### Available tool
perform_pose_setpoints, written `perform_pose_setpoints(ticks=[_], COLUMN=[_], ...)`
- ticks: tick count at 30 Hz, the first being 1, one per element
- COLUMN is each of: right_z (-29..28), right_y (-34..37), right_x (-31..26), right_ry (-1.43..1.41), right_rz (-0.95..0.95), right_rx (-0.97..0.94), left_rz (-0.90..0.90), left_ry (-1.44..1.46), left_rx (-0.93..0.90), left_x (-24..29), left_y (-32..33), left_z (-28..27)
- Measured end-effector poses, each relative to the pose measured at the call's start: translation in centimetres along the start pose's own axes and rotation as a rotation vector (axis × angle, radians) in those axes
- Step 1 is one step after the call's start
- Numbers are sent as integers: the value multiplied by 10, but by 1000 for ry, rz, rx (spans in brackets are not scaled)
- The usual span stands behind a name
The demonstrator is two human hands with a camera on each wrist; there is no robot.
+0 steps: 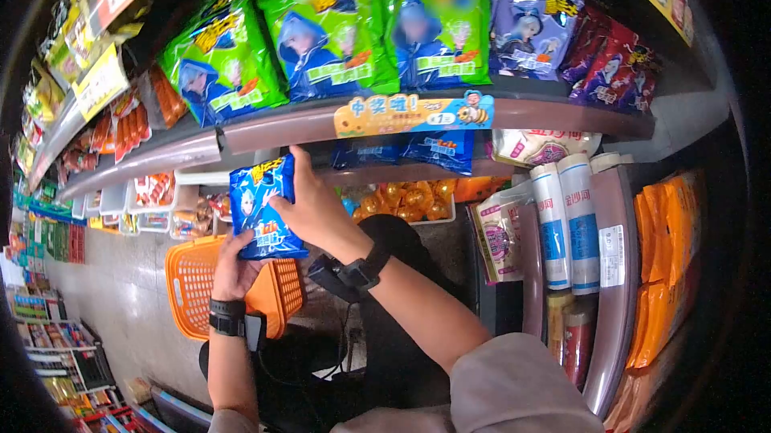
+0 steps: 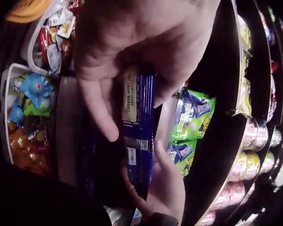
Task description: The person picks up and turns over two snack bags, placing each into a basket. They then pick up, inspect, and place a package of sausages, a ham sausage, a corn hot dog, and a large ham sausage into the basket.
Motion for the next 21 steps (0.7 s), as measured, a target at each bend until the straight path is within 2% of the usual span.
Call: perform_pose_setpoints(ticks=[1,2,3,5,7,9,10,11,13,15,16,17,18,19,21], right_z=[-8,-20,-27,-50,-63,-75,-83,-91,-102,-117,-116,-118,-114,-109,-103], right_y=[-1,-4,-6,-5,-6,-18,-22,-27,-33,-41,-45,-47,-47,-47,-54], right_x=[9,11,22,43,70,102,105,106,114,120,124,124,133,148,166], right_ry=[-23,-33,-54,-92,-341,-343,-345,-252,-160,-17,183,183,119,54,23], right_rz=[95,63,110,212,316,193,190,173,162,202,255,250,294,338,303], right_rx=[-29,9,-1,85,113,193,202,185,180,297,230,235,216,199,211], left_rz=[-3,-14,-55,-85,-112,-99,-49,-53,131,153,137,123,187,192,90], left_ry=[-10,3,14,-42,-63,-78,-129,-136,-387,-470,-569,-667,-633,-636,-685], left_rx=[-20,-16,-12,-16,4,26,-11,-18,84,112,93,76,-56,-61,-68], left_x=[1,-1,-4,-5,-14,-26,-28,-35,-23,-24,-26,-27,-37,-35,-46], left_y=[-9,-20,-31,-56,-82,-110,-123,-137,-156,-170,-175,-179,-193,-197,-207], left_z=[14,24,33,55,66,75,82,86,93,107,117,125,124,127,125])
Point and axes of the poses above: each hand's wrist, its own y-axis away from the middle knuckle, its own z-axis out of the palm, x = y × z, the point moved 10 cm from there along -y, towards the middle knuckle, and after that the axes turned 1 degree about -z, right-handed, at the moved point
